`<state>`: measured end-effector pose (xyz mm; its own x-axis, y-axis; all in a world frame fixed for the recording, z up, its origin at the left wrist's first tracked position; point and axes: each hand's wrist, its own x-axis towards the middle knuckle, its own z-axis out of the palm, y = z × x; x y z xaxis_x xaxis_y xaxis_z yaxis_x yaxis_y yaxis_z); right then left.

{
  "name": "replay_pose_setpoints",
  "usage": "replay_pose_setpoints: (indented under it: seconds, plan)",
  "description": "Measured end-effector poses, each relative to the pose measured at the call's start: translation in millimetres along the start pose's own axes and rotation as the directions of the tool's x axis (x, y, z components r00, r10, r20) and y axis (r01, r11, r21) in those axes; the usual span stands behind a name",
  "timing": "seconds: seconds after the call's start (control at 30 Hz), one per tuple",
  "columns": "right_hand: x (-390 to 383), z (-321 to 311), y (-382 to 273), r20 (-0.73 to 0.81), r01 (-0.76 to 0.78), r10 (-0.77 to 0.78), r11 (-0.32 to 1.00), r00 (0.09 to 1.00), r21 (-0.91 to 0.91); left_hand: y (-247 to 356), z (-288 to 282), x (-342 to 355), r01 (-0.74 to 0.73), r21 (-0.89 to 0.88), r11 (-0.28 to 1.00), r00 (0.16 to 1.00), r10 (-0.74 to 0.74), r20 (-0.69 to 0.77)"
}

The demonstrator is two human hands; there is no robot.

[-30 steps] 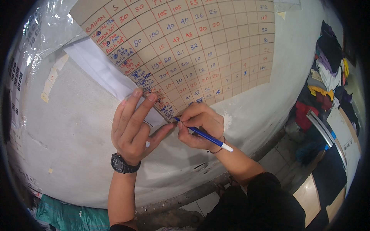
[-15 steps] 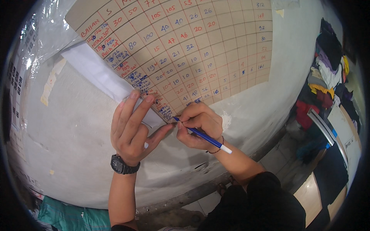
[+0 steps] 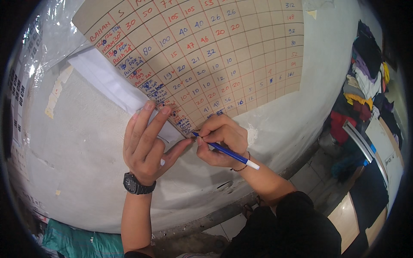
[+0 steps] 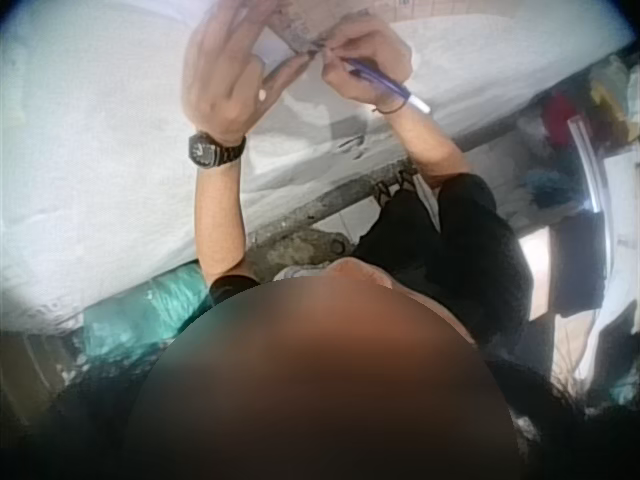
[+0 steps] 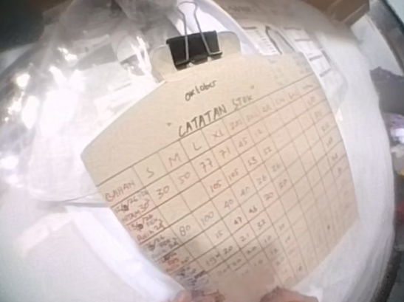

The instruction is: The person writes on a wall-mounted stock chart, then moves to a table to place a paper pattern on black fabric, aligns it, and cuts the fabric using a manual fabric cutter. The cut pieces are stacked and placed into a green sack.

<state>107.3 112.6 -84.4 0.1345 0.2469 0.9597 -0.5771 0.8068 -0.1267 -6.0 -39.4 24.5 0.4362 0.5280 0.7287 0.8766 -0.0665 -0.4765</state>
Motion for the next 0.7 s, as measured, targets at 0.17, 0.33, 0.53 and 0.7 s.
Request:
replay_pose_setpoints:
  seconds: [0.17,0.33,0.53,0.7]
  plan:
    - [-0.5,-0.5,-0.9,0.005,-0.011,0.011,1.0,1.0,-0.012,0.0,0.6,-0.4,-0.009,-0.004,1.0,1.0,0.009,-0.008]
    - [-0.7,-2.5,-5.0,-0.038,-0.019,0.019,1.0,0.999,0.002,-0.4,0.5,-1.4,-0.013,-0.004,1.0,1.0,0.013,-0.008]
    - [2.4,-7.2,-8.6,-0.014,-0.005,0.005,1.0,1.0,-0.025,-1.1,1.0,-0.7,-0.014,-0.004,1.0,1.0,0.014,-0.008]
    - [4.5,-6.3,-6.2,0.009,0.018,-0.017,0.997,1.0,-0.074,0.1,-0.4,-1.2,-0.015,0.001,1.0,1.0,0.015,-0.002]
